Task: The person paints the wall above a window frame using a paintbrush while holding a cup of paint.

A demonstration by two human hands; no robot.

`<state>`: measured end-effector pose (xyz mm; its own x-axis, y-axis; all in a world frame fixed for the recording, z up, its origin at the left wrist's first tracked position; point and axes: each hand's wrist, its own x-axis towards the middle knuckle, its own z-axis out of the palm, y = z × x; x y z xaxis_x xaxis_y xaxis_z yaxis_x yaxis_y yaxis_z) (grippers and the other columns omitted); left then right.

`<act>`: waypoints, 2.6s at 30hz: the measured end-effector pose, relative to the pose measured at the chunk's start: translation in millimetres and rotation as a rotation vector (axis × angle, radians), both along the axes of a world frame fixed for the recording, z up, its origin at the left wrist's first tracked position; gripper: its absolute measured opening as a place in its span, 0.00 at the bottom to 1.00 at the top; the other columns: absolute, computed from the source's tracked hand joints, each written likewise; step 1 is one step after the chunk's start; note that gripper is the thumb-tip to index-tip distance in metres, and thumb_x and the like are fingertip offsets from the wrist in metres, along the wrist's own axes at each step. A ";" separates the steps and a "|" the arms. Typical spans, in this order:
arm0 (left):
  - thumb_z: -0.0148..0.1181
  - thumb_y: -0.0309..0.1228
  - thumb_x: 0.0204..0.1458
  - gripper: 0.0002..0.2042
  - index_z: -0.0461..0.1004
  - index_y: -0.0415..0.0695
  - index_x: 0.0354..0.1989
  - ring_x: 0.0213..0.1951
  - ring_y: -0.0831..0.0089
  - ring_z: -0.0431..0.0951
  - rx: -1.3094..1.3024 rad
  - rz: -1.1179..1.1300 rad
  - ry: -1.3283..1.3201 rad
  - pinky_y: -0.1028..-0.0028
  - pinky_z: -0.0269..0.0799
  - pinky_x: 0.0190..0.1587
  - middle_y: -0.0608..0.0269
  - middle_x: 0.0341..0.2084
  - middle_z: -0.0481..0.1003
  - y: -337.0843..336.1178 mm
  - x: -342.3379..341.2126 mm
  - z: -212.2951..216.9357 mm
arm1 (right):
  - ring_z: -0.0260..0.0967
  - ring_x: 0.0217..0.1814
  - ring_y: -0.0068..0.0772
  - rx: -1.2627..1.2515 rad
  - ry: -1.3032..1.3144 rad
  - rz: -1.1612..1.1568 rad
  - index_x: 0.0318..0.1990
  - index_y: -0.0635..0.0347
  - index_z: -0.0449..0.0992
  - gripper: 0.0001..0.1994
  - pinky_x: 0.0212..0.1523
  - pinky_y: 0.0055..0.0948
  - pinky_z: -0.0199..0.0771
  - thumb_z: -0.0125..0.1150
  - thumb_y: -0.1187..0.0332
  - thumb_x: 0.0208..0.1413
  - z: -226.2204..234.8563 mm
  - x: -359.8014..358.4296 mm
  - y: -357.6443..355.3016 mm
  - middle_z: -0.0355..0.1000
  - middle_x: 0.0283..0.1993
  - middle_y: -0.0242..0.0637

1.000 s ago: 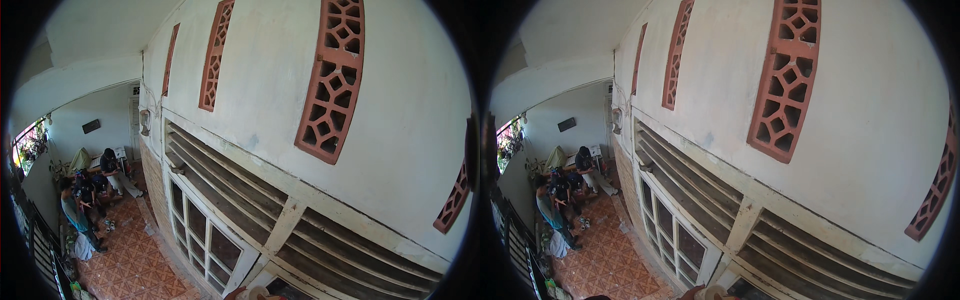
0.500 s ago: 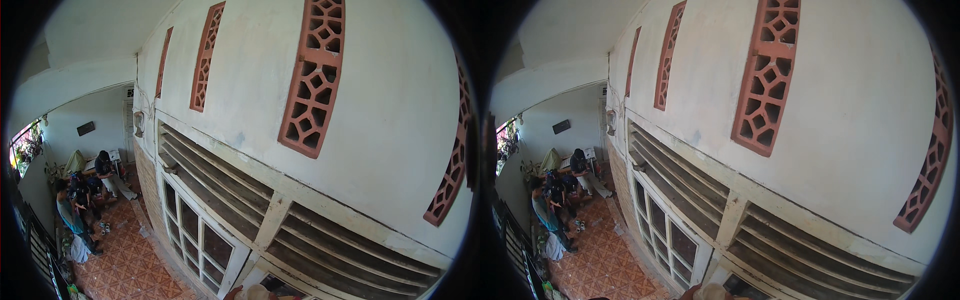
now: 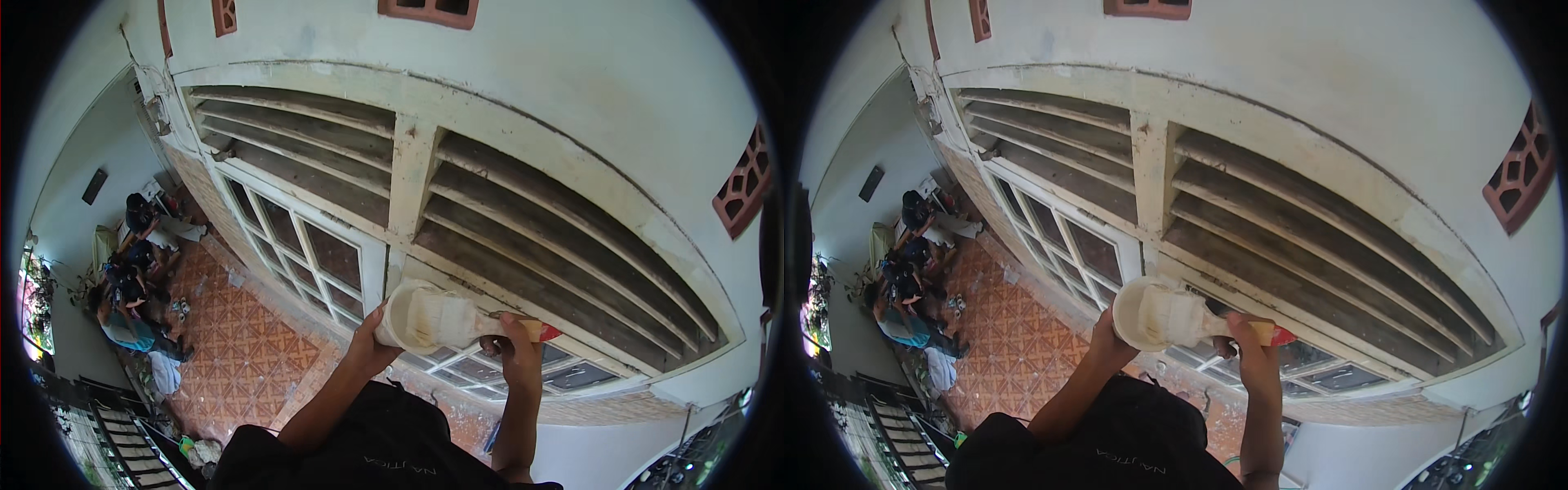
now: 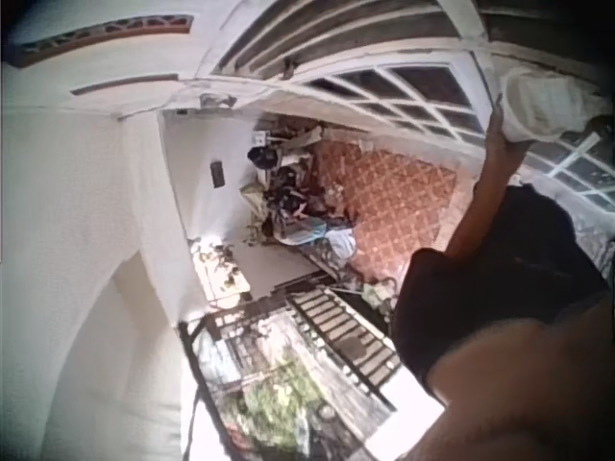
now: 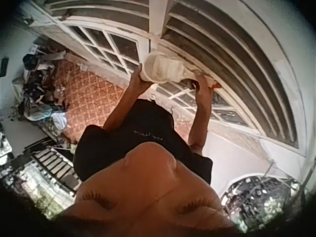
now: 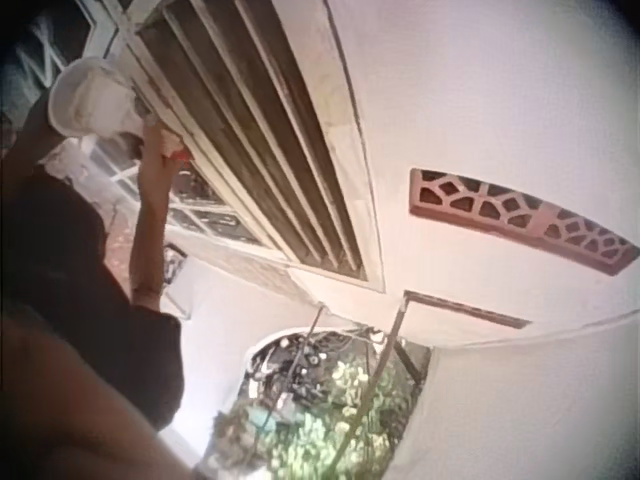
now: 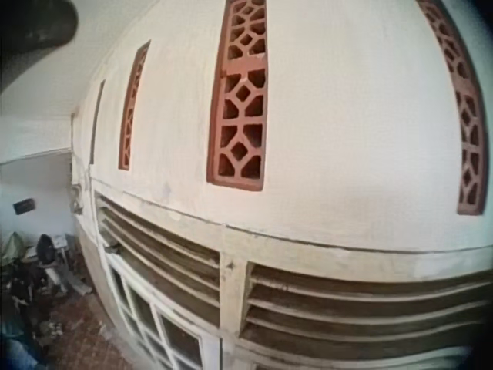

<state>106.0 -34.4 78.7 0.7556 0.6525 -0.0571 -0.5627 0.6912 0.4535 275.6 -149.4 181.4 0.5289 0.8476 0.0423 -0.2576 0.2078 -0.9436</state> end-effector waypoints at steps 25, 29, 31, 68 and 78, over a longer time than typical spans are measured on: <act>0.48 0.46 0.48 0.30 0.52 0.45 0.57 0.56 0.59 0.59 -0.054 -0.181 0.095 0.55 0.53 0.58 0.54 0.53 0.59 -33.3 9.3 -32.9 | 0.67 0.18 0.29 -0.252 -0.699 0.152 0.25 0.66 0.73 0.15 0.22 0.28 0.65 0.55 0.61 0.50 -14.1 -22.6 -1.4 0.69 0.18 0.43; 0.44 0.48 0.49 0.30 0.52 0.43 0.57 0.57 0.56 0.57 -0.065 -0.192 0.145 0.52 0.50 0.58 0.52 0.54 0.57 -23.3 5.2 -31.6 | 0.66 0.20 0.25 -0.281 -0.638 0.088 0.25 0.66 0.73 0.15 0.23 0.25 0.64 0.55 0.60 0.51 -24.8 -29.5 2.9 0.70 0.19 0.39; 0.38 0.45 0.50 0.26 0.55 0.44 0.56 0.56 0.55 0.57 -0.100 -0.220 0.179 0.51 0.54 0.56 0.52 0.53 0.58 -17.0 3.2 -31.7 | 0.65 0.22 0.19 -0.375 -0.576 0.109 0.25 0.66 0.73 0.15 0.23 0.23 0.64 0.56 0.60 0.51 -30.3 -33.9 4.0 0.70 0.20 0.34; 0.70 0.27 0.31 0.32 0.61 0.37 0.48 0.46 0.69 0.70 0.934 0.148 0.704 0.70 0.67 0.48 0.57 0.44 0.69 60.9 -81.3 -18.5 | 0.45 0.05 0.17 -0.185 0.375 -0.225 0.20 0.55 0.60 0.13 0.07 0.20 0.41 0.53 0.65 0.53 -43.0 -121.7 82.9 0.50 0.08 0.24; 0.43 0.41 0.54 0.15 0.66 0.42 0.41 0.42 0.67 0.72 -0.458 -0.171 0.103 0.65 0.67 0.46 0.58 0.37 0.71 88.4 -88.8 -43.6 | 0.41 0.13 0.12 -0.181 0.214 -0.321 0.18 0.53 0.58 0.15 0.14 0.18 0.39 0.51 0.65 0.54 -50.6 -151.3 90.3 0.47 0.14 0.21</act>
